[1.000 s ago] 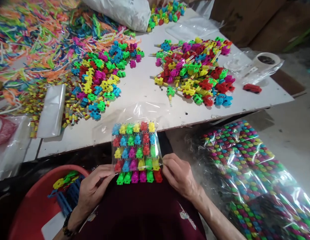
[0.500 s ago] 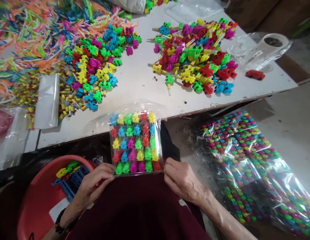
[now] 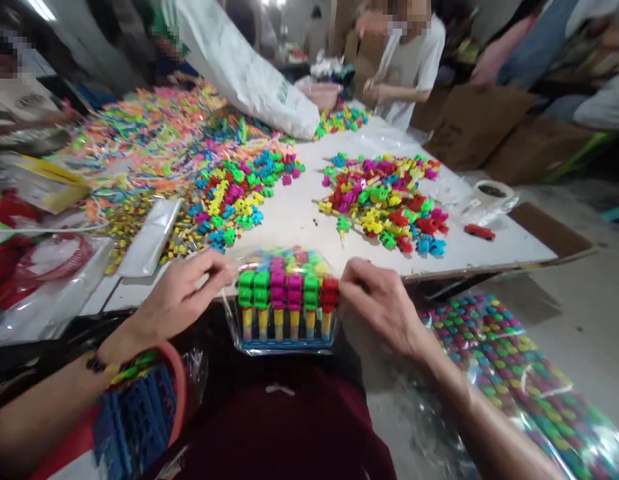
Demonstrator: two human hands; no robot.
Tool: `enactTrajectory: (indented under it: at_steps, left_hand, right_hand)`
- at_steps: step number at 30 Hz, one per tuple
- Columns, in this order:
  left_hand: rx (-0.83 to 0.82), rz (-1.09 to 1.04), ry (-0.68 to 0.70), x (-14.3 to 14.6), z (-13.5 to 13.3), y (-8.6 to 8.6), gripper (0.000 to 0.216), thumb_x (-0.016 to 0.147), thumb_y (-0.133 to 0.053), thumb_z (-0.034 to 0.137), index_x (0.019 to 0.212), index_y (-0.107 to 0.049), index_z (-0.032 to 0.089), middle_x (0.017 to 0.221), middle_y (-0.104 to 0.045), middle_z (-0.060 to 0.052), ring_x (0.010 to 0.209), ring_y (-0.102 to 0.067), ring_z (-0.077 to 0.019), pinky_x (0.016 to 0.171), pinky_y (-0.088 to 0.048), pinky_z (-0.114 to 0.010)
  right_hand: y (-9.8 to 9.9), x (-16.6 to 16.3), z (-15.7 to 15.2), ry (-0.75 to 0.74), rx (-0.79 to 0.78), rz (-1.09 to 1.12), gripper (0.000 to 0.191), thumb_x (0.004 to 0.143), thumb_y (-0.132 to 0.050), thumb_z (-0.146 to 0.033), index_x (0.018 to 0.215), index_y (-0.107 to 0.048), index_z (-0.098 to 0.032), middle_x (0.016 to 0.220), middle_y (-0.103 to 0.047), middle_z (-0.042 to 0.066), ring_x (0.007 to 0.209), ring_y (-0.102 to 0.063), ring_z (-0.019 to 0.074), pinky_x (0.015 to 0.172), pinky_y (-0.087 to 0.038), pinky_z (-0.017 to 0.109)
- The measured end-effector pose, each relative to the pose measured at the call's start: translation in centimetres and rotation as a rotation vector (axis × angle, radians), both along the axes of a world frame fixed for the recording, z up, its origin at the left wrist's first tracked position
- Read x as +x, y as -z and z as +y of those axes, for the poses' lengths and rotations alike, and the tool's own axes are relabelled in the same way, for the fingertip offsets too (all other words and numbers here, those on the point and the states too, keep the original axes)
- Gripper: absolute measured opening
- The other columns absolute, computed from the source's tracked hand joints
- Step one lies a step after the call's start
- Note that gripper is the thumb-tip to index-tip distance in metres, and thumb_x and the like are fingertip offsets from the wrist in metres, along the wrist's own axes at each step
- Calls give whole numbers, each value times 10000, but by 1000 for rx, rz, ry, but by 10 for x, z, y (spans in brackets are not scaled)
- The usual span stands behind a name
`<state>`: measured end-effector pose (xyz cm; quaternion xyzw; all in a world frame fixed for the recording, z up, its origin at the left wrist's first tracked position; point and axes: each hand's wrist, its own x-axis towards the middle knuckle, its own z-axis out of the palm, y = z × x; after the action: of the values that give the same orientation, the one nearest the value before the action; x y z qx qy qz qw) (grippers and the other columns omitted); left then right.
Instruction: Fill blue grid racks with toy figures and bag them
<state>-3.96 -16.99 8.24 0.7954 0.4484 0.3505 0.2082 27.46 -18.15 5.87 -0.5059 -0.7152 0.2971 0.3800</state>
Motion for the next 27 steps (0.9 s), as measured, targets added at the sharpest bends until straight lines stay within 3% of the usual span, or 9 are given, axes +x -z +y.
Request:
enactTrajectory:
  at_steps: [3, 7, 10, 13, 16, 19, 23, 27]
  left_hand:
    - [-2, -54, 9, 11, 44, -48, 224, 918, -584, 268, 713, -579, 178, 584, -534, 34, 520, -474, -94, 500, -319, -190]
    - [-18, -136, 31, 15, 76, -104, 186, 916, -581, 241, 745, -563, 171, 634, -580, 28, 538, -513, -84, 514, -369, -184]
    - [41, -193, 0, 15, 104, -126, 184, 908, -589, 197, 730, -549, 169, 614, -575, 28, 529, -514, -77, 522, -391, -190]
    - [61, -227, -91, 17, 141, -133, 197, 903, -601, 166, 716, -539, 170, 565, -550, 39, 492, -483, -73, 485, -353, -192]
    - [66, -206, -160, 16, 167, -128, 224, 890, -601, 136, 686, -520, 177, 524, -530, 48, 464, -468, -76, 468, -332, -199]
    - [93, -194, -149, 11, 166, -110, 225, 909, -582, 165, 696, -511, 186, 538, -553, 47, 485, -509, -87, 502, -375, -205]
    - [58, -236, -50, 10, 126, -70, 185, 955, -551, 237, 777, -538, 189, 646, -611, 31, 602, -581, -106, 604, -432, -218]
    - [-121, -325, 17, 17, 66, -23, 192, 963, -579, 299, 809, -583, 185, 742, -609, 16, 692, -560, -112, 643, -421, -219]
  right_hand:
    - [-44, 0, 50, 42, 90, 108, 242, 805, -581, -265, 582, -505, -213, 522, -488, -21, 515, -431, 117, 497, -325, 263]
    - [-100, 3, 93, 58, 218, 200, 195, 748, -584, -193, 572, -501, -201, 503, -456, -34, 485, -388, 95, 474, -275, 251]
    - [-130, -2, 122, 17, 298, 192, 214, 725, -563, -145, 539, -472, -199, 501, -436, -34, 489, -367, 89, 477, -265, 252]
    - [-142, -15, 155, -46, 376, 219, 220, 735, -548, -130, 543, -468, -199, 535, -438, -26, 525, -380, 96, 496, -285, 250]
    - [-135, -27, 180, -61, 402, 230, 233, 747, -551, -134, 543, -463, -201, 539, -438, -27, 537, -389, 99, 504, -298, 244]
    - [-109, -30, 183, 36, 381, 290, 224, 760, -536, -148, 558, -459, -208, 519, -438, -38, 515, -386, 99, 507, -313, 243]
    - [-58, -18, 147, 132, 315, 315, 185, 780, -582, -182, 614, -505, -203, 564, -501, -39, 564, -444, 111, 574, -375, 249]
    - [2, 2, 84, 124, 175, 356, 197, 865, -635, -273, 693, -568, -201, 637, -546, -18, 636, -498, 137, 630, -400, 271]
